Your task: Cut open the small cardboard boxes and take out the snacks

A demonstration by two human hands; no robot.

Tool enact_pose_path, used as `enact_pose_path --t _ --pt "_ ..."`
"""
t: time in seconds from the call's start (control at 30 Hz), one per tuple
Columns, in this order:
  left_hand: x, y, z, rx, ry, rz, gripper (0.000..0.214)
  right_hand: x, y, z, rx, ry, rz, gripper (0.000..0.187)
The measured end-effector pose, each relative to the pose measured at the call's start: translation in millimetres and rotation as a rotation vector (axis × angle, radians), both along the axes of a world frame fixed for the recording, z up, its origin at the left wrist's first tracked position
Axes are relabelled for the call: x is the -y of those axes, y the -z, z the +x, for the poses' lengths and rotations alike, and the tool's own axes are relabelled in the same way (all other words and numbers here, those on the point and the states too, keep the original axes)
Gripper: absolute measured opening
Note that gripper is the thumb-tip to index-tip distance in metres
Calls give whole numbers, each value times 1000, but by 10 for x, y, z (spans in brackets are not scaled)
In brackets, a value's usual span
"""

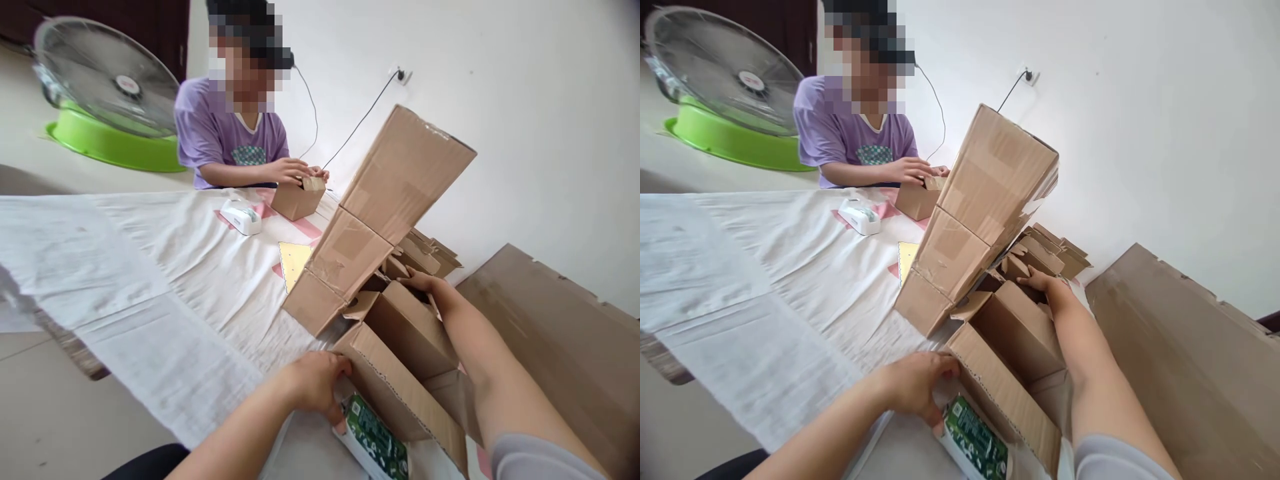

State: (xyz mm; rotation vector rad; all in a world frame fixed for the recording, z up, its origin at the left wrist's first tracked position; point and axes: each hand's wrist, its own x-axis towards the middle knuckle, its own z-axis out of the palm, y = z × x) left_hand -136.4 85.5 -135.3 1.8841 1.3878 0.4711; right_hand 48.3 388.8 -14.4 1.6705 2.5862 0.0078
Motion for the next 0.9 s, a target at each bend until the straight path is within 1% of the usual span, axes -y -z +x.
enact_pose_path --t 0.1,0.2,0.23,0.3,0.37,0.4,0.43,0.47,0.53,0.57,0.6,0.63,0.67,0.7,0.77,0.83,0.9 --pt "-9 7 7 -19 2 13 75 208 -169 71 -105 -54 41 74" --pt "-14 9 12 -35 -4 14 71 544 -281 193 -211 -87 152 70" --pt "-15 10 14 -35 -4 11 70 701 -304 242 -248 -104 197 69" --pt "-15 13 19 -34 -4 8 68 1098 -326 344 -323 -174 306 65" --pt "-10 13 28 -46 -12 18 67 1589 -292 449 -412 -349 464 60" --pt "-3 11 34 -59 -20 31 67 1854 -245 503 -408 -416 512 56" --pt "7 5 43 -72 -28 44 66 2119 -172 559 -386 -480 534 52" --pt "20 -3 54 -84 -36 55 65 2374 -72 619 -342 -546 510 50" --pt "54 -26 82 -103 -50 73 64 2808 208 750 -312 -816 464 49" --pt "74 -39 98 -113 -58 80 64 2973 379 820 -280 -963 422 49" --pt "94 -53 115 -125 -67 85 65 3098 562 890 -236 -1075 383 47" --pt "113 -66 131 -138 -74 93 67 3181 745 957 -200 -1165 355 47" --pt "131 -78 146 -153 -79 101 68 3228 920 1018 -183 -1203 339 48" --pt "146 -89 160 -166 -81 106 69 3242 1077 1072 -174 -1173 341 52" --pt "170 -110 184 -185 -77 115 70 3209 1317 1150 -174 -1021 357 61" --pt "183 -125 206 -199 -79 116 67 3140 1460 1183 -196 -862 373 65" --pt "185 -131 230 -213 -92 113 65 3073 1535 1165 -240 -778 376 66"
